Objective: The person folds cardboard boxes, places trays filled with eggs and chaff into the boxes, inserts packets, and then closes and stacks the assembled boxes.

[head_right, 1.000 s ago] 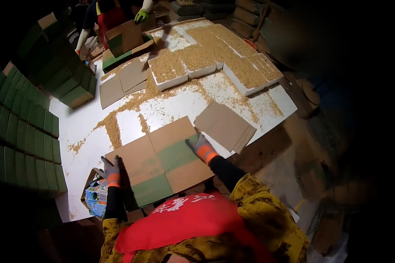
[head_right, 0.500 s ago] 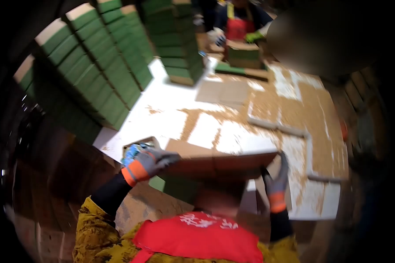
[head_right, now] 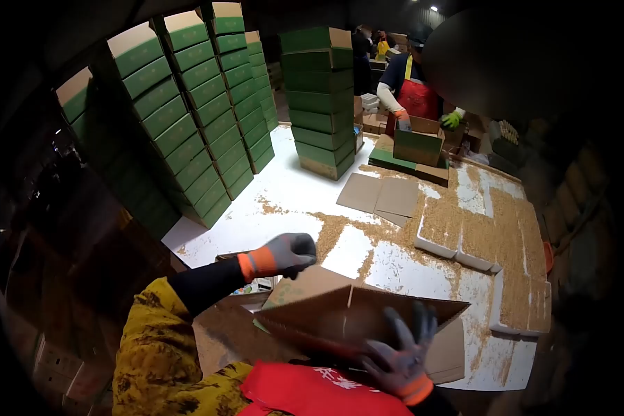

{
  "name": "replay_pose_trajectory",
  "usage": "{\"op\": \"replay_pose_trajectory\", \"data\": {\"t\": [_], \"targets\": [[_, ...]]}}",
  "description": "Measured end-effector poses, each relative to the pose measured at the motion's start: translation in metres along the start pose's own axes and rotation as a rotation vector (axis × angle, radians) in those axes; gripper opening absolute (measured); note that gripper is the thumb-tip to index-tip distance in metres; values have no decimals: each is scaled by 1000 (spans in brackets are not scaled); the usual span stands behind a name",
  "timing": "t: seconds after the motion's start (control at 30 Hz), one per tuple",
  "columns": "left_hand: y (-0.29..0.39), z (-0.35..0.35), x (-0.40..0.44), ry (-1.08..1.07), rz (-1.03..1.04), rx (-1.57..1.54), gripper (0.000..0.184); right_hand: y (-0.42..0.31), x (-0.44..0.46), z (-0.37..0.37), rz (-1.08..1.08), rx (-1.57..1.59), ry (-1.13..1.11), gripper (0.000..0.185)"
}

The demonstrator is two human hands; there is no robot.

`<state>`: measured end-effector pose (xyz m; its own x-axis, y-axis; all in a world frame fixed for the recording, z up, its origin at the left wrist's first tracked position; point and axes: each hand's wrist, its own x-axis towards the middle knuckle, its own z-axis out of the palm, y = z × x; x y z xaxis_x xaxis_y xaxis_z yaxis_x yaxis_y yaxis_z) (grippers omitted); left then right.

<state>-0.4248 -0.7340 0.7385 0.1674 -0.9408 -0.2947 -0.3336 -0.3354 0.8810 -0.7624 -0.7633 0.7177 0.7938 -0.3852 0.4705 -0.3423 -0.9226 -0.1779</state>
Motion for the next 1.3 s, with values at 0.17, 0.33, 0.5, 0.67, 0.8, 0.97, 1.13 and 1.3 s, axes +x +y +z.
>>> {"op": "replay_pose_trajectory", "data": {"t": [0.17,0.33,0.5,0.67,0.8,0.97,1.13,1.3], "targets": [[-42,37,-28,-182,282,-66,42,16,-28,-18,148,122,-15,28],[-23,78,-32,-335,511,330,61,-8,7,7,-76,94,-222,24],[-42,42,-22,-10,323,404,42,-3,8,3,-14,101,-71,23],[-18,-29,-25,536,280,157,33,31,-28,-35,236,582,-59,15],[-53,41,-18,585,353,390,31,14,-14,-36,64,386,-516,17],[-43,96,10,277,745,637,31,30,37,19,134,814,-900,73],[-67,80,34,-62,713,614,31,59,7,41,303,1010,-743,47],[-92,70,-9,-377,565,-147,42,38,-8,49,376,825,-297,53]]}}
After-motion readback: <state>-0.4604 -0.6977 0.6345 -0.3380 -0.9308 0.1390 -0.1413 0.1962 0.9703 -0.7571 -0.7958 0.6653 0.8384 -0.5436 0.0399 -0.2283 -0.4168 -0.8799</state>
